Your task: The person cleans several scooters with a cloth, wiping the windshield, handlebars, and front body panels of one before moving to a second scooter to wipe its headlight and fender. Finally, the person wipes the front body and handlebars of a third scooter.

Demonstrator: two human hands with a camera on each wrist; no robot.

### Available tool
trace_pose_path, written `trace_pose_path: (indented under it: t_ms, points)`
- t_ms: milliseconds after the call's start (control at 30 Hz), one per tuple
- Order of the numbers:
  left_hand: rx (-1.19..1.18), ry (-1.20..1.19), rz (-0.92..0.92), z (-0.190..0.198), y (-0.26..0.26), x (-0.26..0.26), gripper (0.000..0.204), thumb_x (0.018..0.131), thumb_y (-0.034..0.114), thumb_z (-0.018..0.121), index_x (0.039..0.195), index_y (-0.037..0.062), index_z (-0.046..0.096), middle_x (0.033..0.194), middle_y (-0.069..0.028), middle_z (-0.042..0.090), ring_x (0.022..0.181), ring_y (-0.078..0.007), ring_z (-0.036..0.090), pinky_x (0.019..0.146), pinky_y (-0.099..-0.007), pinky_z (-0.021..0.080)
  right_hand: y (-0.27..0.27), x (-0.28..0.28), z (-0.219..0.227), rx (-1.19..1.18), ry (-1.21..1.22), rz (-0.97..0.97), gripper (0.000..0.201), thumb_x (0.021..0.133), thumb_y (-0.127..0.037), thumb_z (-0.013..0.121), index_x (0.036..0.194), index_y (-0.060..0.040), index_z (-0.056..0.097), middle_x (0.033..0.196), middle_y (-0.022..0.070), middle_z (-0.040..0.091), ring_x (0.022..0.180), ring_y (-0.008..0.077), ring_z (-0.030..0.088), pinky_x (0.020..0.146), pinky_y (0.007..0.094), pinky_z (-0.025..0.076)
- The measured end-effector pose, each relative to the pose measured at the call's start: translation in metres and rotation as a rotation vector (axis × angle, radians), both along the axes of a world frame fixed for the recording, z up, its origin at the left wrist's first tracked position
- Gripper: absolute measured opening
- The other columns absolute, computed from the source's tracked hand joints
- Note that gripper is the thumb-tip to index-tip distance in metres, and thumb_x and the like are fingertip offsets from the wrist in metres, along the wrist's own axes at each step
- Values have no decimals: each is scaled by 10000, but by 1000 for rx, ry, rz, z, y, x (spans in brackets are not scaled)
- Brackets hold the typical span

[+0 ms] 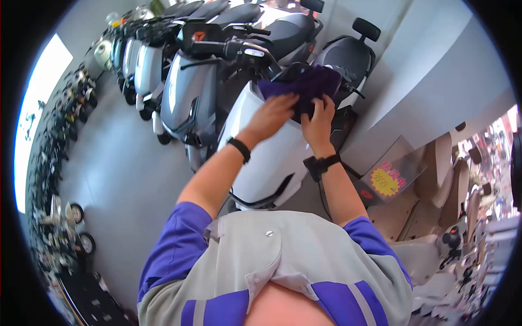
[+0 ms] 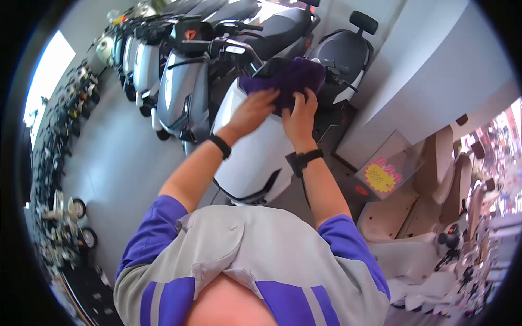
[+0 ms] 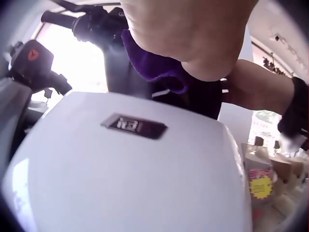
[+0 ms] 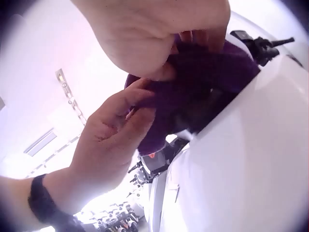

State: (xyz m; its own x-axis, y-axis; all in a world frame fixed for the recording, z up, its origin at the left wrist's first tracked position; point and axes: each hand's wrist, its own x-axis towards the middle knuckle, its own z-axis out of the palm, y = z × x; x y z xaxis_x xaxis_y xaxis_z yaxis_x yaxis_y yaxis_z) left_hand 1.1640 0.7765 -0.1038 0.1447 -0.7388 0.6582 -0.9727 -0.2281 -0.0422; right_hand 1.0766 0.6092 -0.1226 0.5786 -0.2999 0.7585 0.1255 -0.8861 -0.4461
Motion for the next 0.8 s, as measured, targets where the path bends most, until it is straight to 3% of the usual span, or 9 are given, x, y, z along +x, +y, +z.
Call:
trace_pose_path:
  t_ms: [100, 200, 300, 433, 467, 567, 700, 800]
  points:
    - [45, 91, -85, -27, 30, -2, 144, 822, 91, 620, 942, 42, 682, 1434, -139, 534, 1349, -317, 476, 1106, -438, 407, 33, 7, -11, 68, 179, -17, 447, 783, -69, 668, 1192, 3, 506, 1218, 301, 559, 1158, 479, 520, 999, 505, 429]
    - [55, 69, -192, -34, 56, 31, 136, 826, 112, 625, 931, 33, 658, 1473, -139, 494, 1350, -320, 472, 1123, -442, 389, 71, 6, -19, 249, 436, -43, 414, 791, -84, 676, 1165, -2, 515, 1114, 266, 618, 1047, 461, 588, 912, 515, 473]
    - [-74, 54, -256, -14, 47, 60, 145, 825, 109, 632, 936, 16, 620, 1480, -179, 474, 1350, -345, 471, 1128, -458, 383, 78, 23, -6, 116, 233, -127, 393, 806, -99, 668, 1160, -14, 522, 1032, 223, 654, 976, 443, 623, 860, 513, 496]
    - [-303, 213, -226, 27, 9, 57, 173, 816, 82, 635, 953, -1, 568, 1454, -259, 464, 1349, -403, 463, 1116, -490, 394, 62, 47, 56, 69, -61, -148, 568, 811, -91, 649, 1352, -30, 486, 1156, 242, 589, 1075, 412, 575, 927, 486, 464]
    - [-326, 242, -239, 29, 0, 60, 200, 806, 72, 634, 967, -10, 548, 1452, -295, 447, 1350, -443, 448, 1112, -508, 391, 58, 51, 60, 38, -30, -161, 609, 804, -79, 644, 1385, -35, 466, 1168, 243, 571, 1094, 408, 556, 939, 482, 453]
    - [-394, 185, -234, 12, -1, 60, 222, 791, 78, 638, 967, -17, 541, 1466, -303, 433, 1352, -456, 440, 1112, -519, 385, 59, 54, 52, 9, 82, -184, 704, 786, -52, 631, 1457, -33, 417, 1188, 241, 531, 1135, 401, 511, 972, 475, 425]
    - [-198, 94, -233, -30, 22, 60, 235, 790, 90, 625, 988, -13, 553, 1494, -275, 426, 1365, -438, 438, 1121, -524, 362, 79, 39, -6, 40, 134, -166, 719, 785, -48, 612, 1464, 28, 386, 1168, 241, 513, 1115, 412, 502, 984, 478, 415]
    - [-41, 69, -238, -30, 22, 60, 242, 801, 101, 614, 1018, 6, 568, 1507, -240, 435, 1385, -402, 432, 1134, -500, 354, 70, 27, -3, 62, 135, -63, 706, 805, -64, 593, 1458, 69, 359, 1173, 252, 504, 1098, 417, 509, 981, 479, 420]
